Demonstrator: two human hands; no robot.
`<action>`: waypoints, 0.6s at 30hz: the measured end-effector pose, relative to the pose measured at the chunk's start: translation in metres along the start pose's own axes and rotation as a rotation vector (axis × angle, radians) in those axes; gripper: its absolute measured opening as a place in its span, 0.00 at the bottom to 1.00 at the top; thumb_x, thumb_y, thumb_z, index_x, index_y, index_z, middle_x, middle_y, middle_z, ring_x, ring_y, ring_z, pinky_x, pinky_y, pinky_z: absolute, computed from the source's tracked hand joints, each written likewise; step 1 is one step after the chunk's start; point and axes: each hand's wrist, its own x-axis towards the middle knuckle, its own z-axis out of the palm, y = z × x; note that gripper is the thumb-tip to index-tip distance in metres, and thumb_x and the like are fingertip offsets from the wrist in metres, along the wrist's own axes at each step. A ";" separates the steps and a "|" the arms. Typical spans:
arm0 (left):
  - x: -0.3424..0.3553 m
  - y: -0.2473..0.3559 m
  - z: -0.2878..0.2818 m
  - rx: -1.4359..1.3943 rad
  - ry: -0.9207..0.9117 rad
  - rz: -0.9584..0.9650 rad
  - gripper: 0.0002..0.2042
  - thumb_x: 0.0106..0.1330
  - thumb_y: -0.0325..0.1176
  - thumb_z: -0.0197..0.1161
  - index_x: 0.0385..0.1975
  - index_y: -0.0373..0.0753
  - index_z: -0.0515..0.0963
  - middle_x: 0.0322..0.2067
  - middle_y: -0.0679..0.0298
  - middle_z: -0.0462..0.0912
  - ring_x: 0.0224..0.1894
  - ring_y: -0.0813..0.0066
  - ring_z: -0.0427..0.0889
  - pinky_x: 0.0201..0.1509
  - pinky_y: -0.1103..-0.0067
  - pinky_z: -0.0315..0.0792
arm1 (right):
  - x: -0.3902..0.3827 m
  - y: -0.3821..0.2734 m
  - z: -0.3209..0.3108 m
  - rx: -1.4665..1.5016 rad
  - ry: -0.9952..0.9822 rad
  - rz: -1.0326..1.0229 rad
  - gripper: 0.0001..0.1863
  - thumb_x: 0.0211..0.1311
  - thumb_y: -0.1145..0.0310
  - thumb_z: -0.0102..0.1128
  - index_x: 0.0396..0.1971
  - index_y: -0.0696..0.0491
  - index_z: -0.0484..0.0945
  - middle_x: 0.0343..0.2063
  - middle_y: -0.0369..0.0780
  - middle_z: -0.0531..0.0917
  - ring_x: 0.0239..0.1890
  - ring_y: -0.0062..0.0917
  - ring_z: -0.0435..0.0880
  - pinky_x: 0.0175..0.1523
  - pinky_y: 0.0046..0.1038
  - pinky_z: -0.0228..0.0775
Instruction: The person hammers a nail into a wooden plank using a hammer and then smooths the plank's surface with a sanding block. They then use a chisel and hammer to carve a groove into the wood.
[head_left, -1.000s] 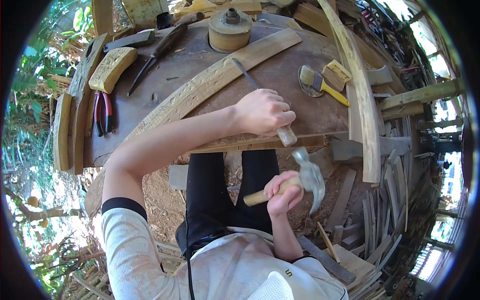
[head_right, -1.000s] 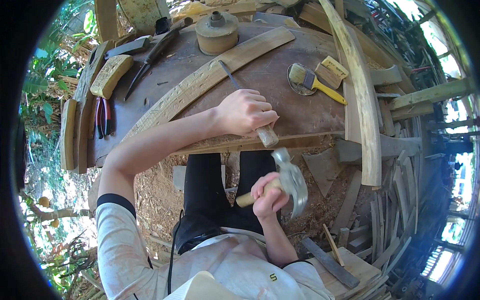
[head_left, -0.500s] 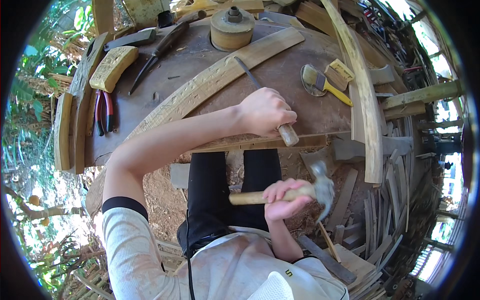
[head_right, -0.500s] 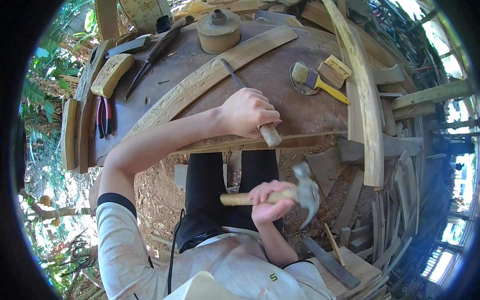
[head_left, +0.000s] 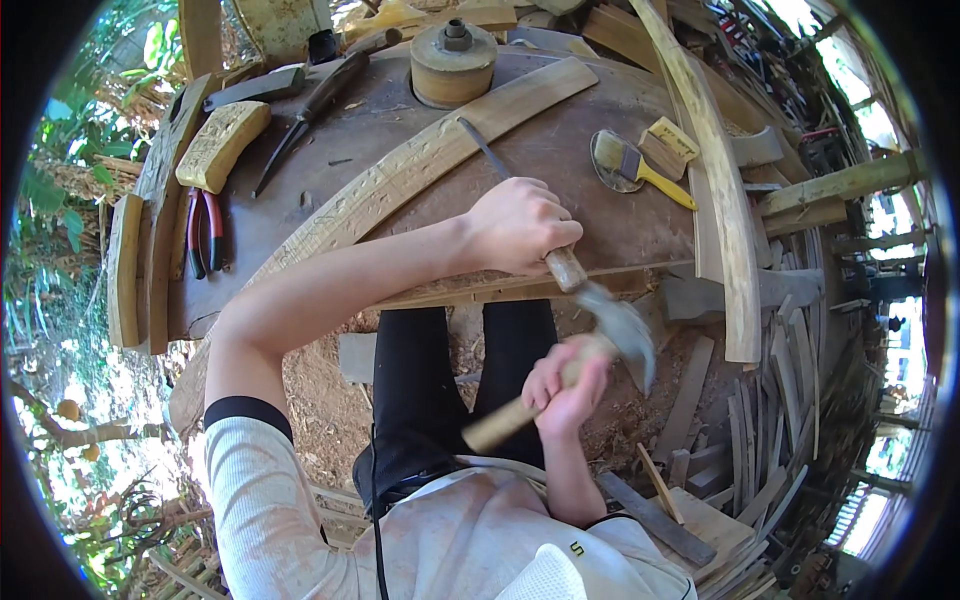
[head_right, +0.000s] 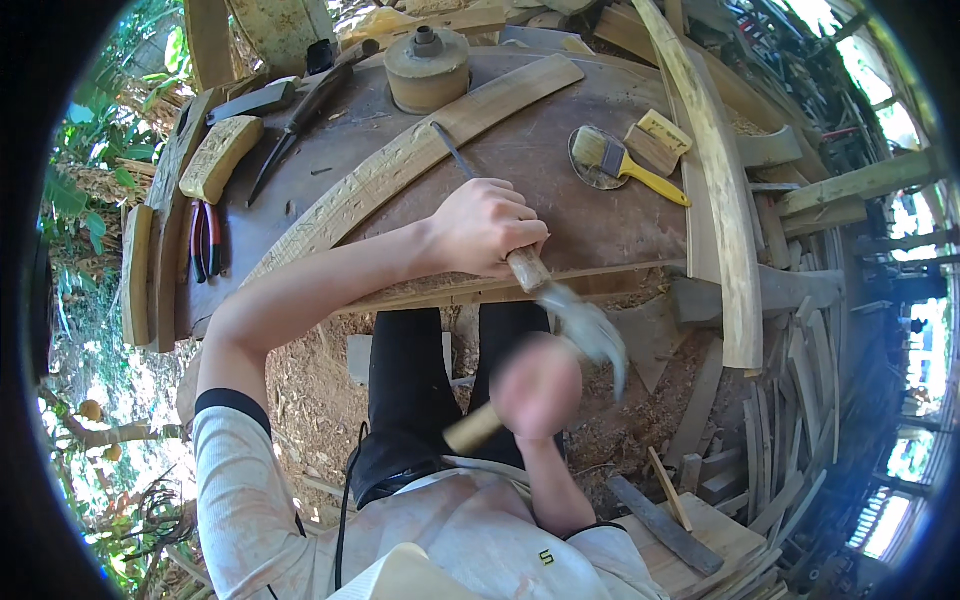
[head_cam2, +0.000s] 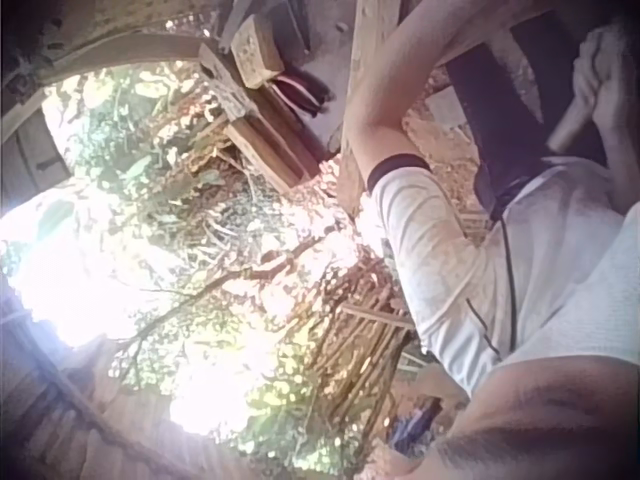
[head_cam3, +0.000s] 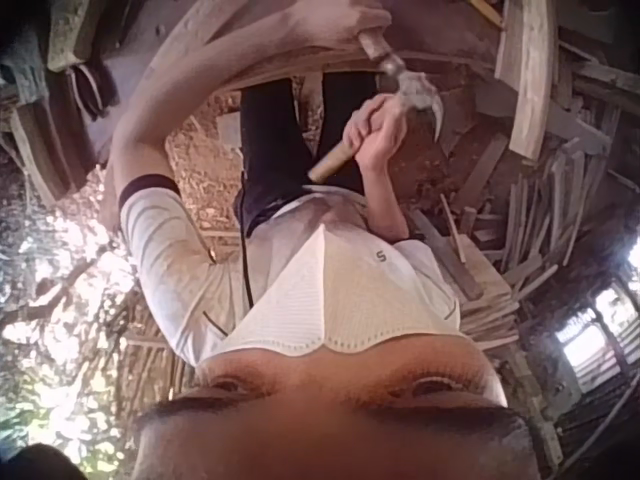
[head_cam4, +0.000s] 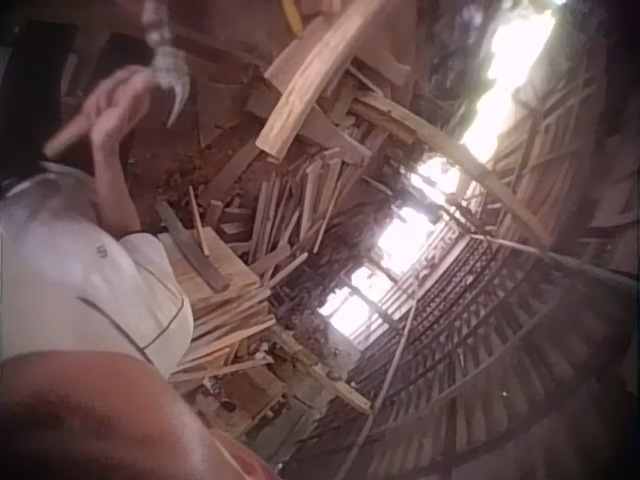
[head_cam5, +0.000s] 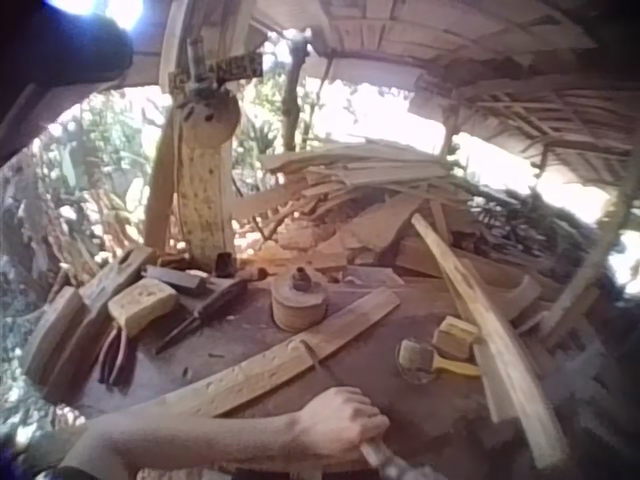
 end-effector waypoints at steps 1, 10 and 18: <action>-0.001 0.001 -0.001 -0.006 -0.006 -0.005 0.12 0.47 0.41 0.73 0.25 0.47 0.76 0.22 0.68 0.78 0.29 0.63 0.82 0.36 0.68 0.76 | -0.001 -0.004 -0.001 -0.049 -0.083 0.115 0.29 0.76 0.31 0.41 0.40 0.45 0.66 0.16 0.31 0.63 0.08 0.17 0.59 0.11 0.24 0.59; -0.004 -0.007 -0.014 0.023 0.066 -0.021 0.10 0.45 0.39 0.73 0.23 0.48 0.77 0.21 0.71 0.78 0.27 0.67 0.80 0.36 0.71 0.72 | -0.001 0.005 0.020 0.012 0.001 -0.080 0.28 0.77 0.36 0.45 0.42 0.50 0.66 0.17 0.34 0.65 0.12 0.19 0.65 0.17 0.25 0.63; -0.005 -0.001 -0.010 0.023 0.124 0.090 0.11 0.46 0.41 0.73 0.23 0.49 0.77 0.21 0.72 0.77 0.25 0.70 0.80 0.30 0.73 0.72 | -0.003 0.019 0.017 -0.104 -0.069 -0.124 0.33 0.76 0.33 0.46 0.42 0.55 0.66 0.19 0.35 0.67 0.13 0.19 0.66 0.17 0.24 0.63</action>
